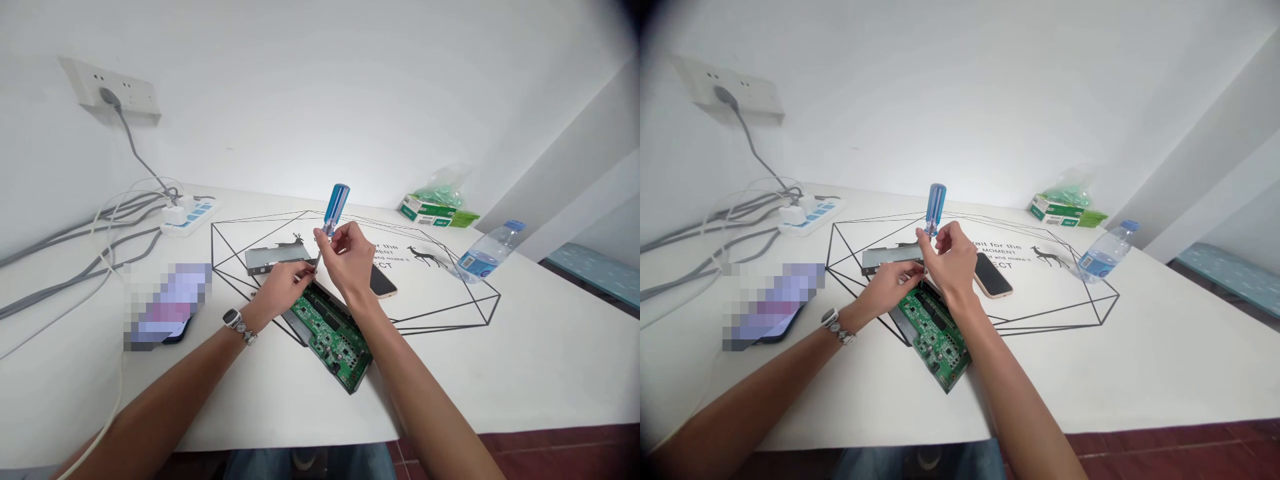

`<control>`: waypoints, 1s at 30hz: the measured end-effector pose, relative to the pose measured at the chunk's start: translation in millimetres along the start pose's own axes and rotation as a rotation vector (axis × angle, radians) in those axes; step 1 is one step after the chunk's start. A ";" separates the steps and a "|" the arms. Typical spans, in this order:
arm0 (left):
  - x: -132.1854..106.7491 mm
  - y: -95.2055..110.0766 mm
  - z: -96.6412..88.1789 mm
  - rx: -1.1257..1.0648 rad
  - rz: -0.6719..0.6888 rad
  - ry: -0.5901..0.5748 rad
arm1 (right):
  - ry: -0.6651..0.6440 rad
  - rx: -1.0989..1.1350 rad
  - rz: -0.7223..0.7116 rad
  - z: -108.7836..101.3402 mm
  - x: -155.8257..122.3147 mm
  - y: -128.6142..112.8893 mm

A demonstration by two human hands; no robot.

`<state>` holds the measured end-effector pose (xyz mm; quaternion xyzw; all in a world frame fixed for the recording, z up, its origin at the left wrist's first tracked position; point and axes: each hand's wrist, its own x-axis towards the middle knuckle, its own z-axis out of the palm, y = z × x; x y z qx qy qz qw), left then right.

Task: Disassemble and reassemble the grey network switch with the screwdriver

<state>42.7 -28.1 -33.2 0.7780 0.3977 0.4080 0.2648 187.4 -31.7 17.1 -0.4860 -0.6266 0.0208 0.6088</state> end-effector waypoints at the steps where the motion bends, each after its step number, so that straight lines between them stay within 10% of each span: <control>1: -0.2 0.4 0.1 0.001 0.001 0.002 | 0.008 -0.026 -0.009 0.1 0.5 -1.1; 30: -0.7 4.8 0.7 -0.062 0.023 -0.031 | -0.157 -0.045 -0.115 -3.3 7.4 4.2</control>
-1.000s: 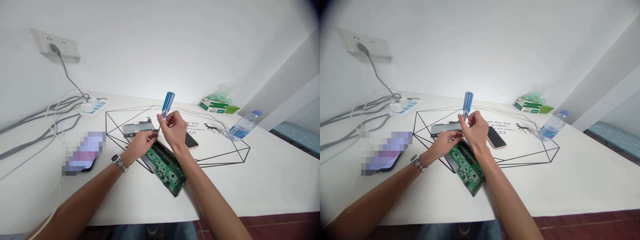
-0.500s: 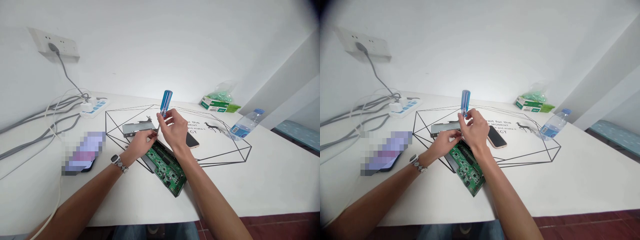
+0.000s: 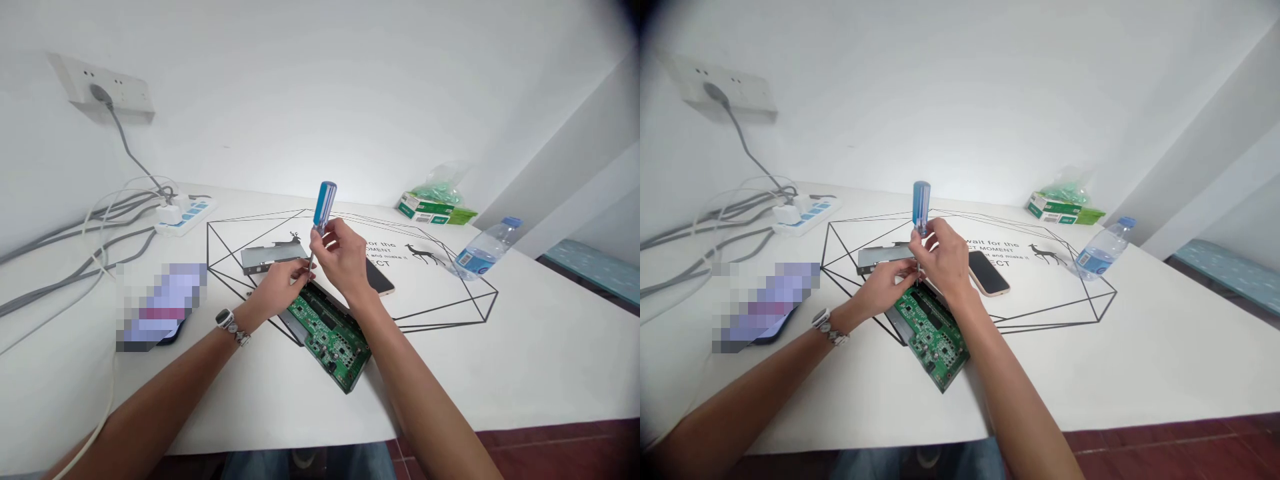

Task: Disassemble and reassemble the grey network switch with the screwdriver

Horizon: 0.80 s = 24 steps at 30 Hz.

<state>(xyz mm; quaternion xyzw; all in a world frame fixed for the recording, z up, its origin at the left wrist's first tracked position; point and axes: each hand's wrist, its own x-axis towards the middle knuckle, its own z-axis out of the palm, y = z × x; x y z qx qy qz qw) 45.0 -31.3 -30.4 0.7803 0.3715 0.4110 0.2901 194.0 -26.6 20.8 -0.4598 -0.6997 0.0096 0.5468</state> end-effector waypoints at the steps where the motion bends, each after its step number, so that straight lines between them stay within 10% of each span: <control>1: 0.1 -0.8 0.0 -0.001 -0.005 0.000 | -0.030 0.023 0.010 -1.0 0.2 1.4; 24: 0.9 -3.7 4.7 0.045 0.004 0.046 | 0.173 -0.337 0.072 5.4 -0.2 -13.3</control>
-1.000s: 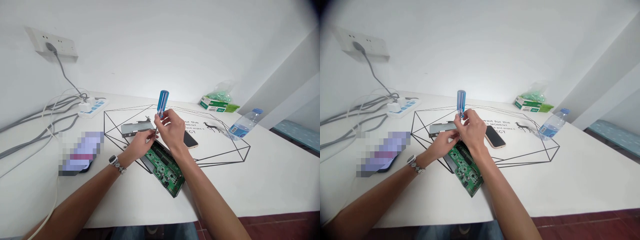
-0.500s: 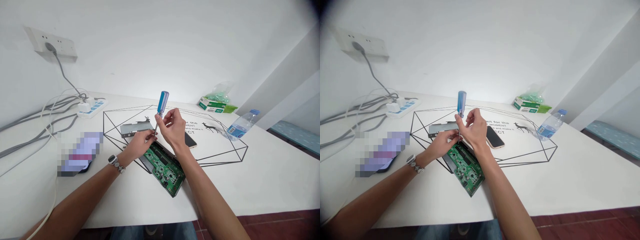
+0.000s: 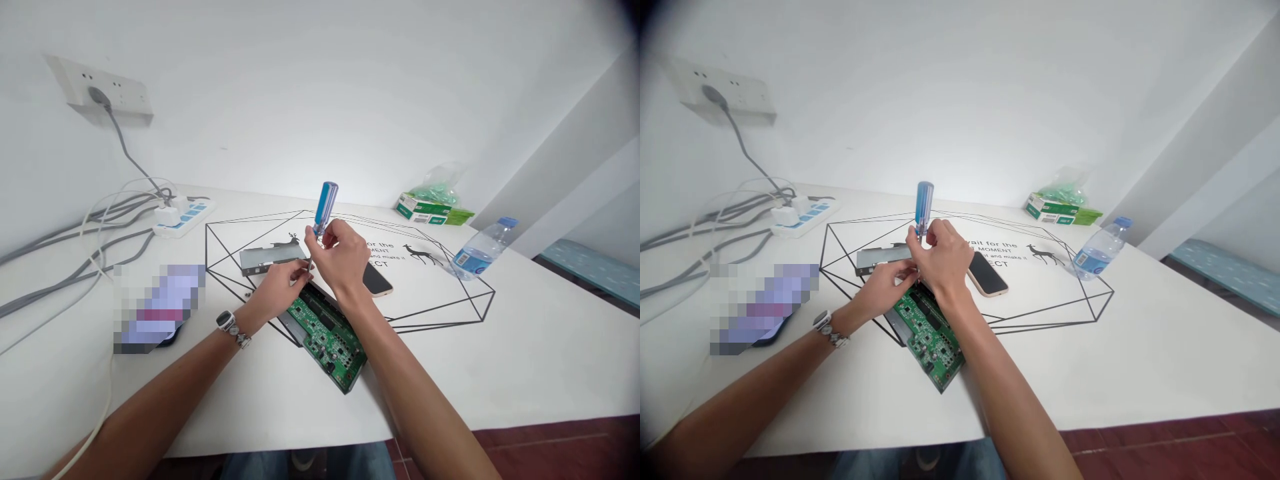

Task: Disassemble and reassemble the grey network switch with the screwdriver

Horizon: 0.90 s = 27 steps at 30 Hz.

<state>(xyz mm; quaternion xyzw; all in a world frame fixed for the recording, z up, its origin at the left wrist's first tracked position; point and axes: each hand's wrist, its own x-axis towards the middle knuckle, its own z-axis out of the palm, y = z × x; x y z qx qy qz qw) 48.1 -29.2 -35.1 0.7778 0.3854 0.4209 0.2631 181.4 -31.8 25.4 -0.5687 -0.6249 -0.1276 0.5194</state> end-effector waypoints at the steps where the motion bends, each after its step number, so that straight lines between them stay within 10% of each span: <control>1: 0.0 0.1 -0.2 0.001 -0.002 0.000 | -0.009 0.004 0.003 -0.5 0.3 -0.6; 12: -1.3 4.5 -1.3 -0.046 -0.014 -0.003 | -0.354 0.365 -0.049 -8.6 8.0 24.0; 19: -0.4 5.0 -1.6 -0.022 -0.031 0.003 | -0.015 0.170 0.004 -1.8 2.1 6.3; 27: -1.4 3.6 -1.0 -0.027 -0.019 0.000 | 0.039 0.002 -0.015 1.1 3.3 1.0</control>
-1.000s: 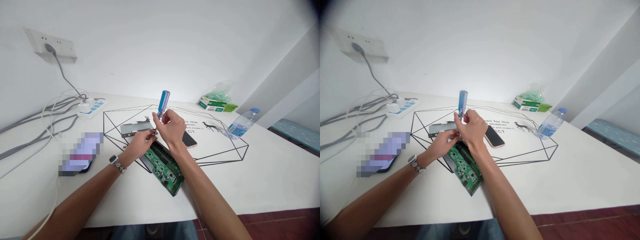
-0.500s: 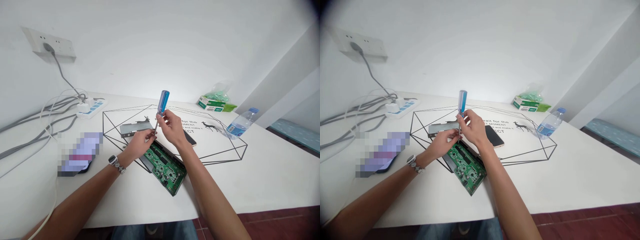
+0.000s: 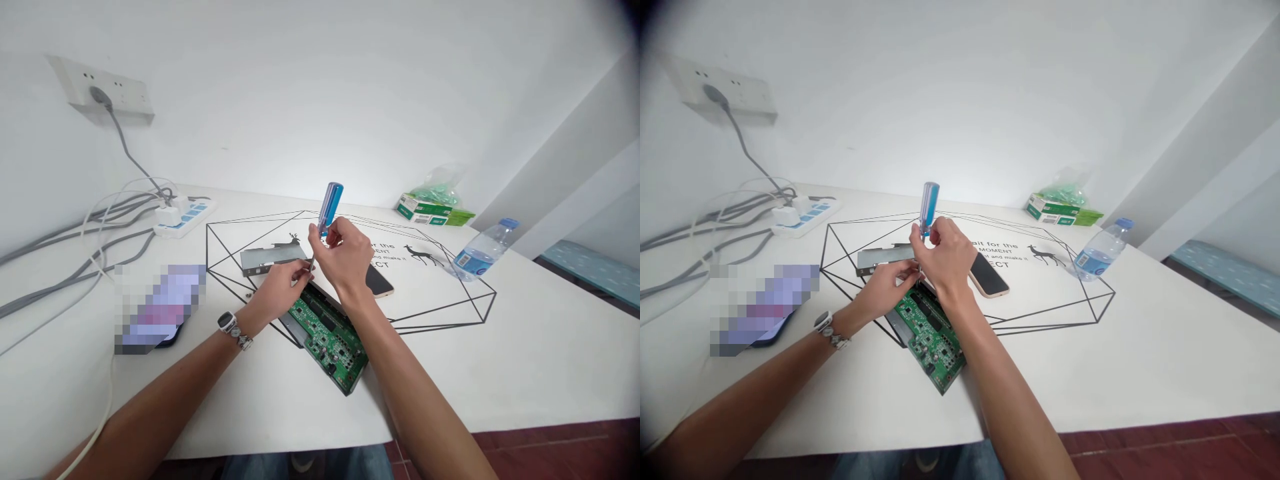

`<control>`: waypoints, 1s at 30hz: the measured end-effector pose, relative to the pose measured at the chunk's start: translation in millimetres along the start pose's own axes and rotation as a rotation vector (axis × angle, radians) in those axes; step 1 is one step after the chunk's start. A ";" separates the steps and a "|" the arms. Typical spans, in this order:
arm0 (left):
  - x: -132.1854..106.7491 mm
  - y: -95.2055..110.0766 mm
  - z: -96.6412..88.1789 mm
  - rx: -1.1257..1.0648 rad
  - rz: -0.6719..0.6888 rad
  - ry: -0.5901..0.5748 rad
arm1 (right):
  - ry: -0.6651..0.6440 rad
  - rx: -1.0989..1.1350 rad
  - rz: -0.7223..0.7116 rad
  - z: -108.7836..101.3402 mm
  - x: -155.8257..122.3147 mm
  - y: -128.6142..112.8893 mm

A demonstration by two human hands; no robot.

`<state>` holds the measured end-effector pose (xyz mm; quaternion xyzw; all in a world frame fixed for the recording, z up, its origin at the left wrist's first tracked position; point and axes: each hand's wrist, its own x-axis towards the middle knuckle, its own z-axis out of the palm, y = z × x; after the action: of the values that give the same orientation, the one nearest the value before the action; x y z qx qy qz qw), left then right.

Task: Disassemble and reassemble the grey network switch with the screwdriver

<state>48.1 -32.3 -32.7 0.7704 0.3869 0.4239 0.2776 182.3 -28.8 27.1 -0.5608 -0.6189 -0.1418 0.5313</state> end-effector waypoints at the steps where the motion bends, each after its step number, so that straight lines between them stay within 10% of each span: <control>1: 0.1 -0.1 0.0 0.001 0.000 0.001 | -0.001 0.000 -0.009 -0.5 0.2 0.1; 11: 0.4 0.9 -0.5 0.043 -0.004 0.013 | -0.219 0.246 -0.118 -11.7 4.5 15.1; 30: 1.1 -0.3 0.0 0.058 -0.002 0.027 | -0.088 0.079 -0.042 -4.7 2.5 2.8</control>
<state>48.3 -31.2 -32.4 0.7720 0.4036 0.4226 0.2500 187.5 -30.1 29.9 -0.5317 -0.6585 -0.1038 0.5224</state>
